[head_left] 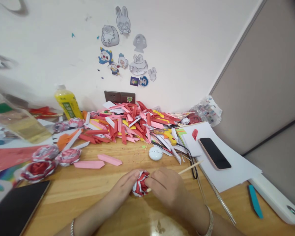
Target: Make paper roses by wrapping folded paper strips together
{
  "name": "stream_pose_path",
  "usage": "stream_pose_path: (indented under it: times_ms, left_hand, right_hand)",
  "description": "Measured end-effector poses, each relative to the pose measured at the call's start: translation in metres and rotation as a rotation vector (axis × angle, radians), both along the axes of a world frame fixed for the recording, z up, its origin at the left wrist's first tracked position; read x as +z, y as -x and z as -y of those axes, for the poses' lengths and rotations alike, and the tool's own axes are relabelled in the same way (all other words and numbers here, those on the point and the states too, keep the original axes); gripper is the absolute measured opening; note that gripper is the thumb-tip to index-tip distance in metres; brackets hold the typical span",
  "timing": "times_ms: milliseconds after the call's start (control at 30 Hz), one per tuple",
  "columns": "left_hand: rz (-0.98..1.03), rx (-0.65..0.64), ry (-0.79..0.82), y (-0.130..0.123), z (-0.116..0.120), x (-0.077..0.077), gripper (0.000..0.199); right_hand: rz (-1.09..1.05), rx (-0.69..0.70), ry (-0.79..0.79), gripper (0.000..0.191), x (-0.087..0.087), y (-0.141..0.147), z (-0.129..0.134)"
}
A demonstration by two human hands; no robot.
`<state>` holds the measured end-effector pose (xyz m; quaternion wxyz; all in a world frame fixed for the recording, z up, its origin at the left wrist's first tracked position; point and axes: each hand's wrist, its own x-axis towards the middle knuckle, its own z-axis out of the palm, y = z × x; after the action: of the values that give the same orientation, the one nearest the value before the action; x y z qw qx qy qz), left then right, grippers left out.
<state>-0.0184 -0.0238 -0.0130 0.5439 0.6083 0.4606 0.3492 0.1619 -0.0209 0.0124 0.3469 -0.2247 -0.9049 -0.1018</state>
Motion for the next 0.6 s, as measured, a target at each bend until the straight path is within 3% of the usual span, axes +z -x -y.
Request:
stream_pose_path:
  times_ms: [333, 600]
  left_hand:
    - [-0.002, 0.008, 0.016, -0.001, 0.003, 0.006, 0.034]
    - [-0.014, 0.044, 0.03, -0.003, 0.001, 0.009, 0.035]
  right_hand:
    - [0.006, -0.053, 0.157, 0.031, 0.001, -0.002, -0.002]
    - [-0.003, -0.092, 0.141, 0.032, 0.005, -0.002, 0.0]
